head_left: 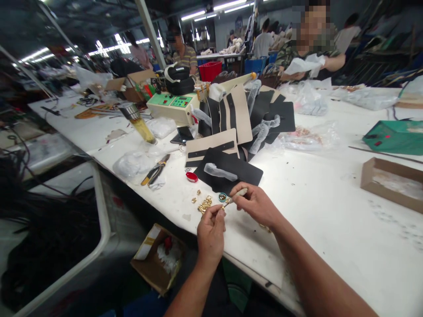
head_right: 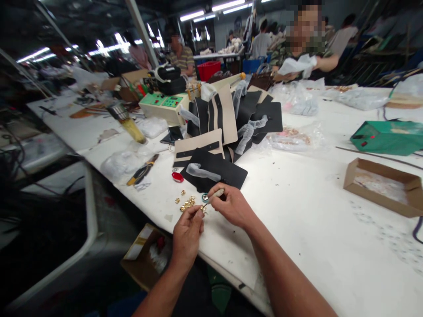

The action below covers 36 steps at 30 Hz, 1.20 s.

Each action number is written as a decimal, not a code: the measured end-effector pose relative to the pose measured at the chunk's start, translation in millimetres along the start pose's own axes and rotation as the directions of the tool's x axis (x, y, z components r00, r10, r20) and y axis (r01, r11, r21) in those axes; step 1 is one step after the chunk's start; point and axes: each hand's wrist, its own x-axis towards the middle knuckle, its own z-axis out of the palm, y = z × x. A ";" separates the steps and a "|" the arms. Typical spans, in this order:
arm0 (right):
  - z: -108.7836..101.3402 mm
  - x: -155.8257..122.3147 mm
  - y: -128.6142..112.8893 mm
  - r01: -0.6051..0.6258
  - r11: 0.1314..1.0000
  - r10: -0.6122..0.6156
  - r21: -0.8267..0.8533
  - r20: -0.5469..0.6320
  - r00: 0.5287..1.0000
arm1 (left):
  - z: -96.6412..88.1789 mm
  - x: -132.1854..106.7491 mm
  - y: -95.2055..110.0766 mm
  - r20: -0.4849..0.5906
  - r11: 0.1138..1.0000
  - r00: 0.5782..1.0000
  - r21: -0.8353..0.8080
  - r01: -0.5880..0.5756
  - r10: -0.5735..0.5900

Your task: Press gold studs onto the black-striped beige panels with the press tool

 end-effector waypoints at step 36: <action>-43.5 13.6 3.4 0.030 0.914 0.104 0.405 -0.306 0.946 | 48.7 -13.1 7.8 0.701 0.236 0.654 0.610 -0.756 0.283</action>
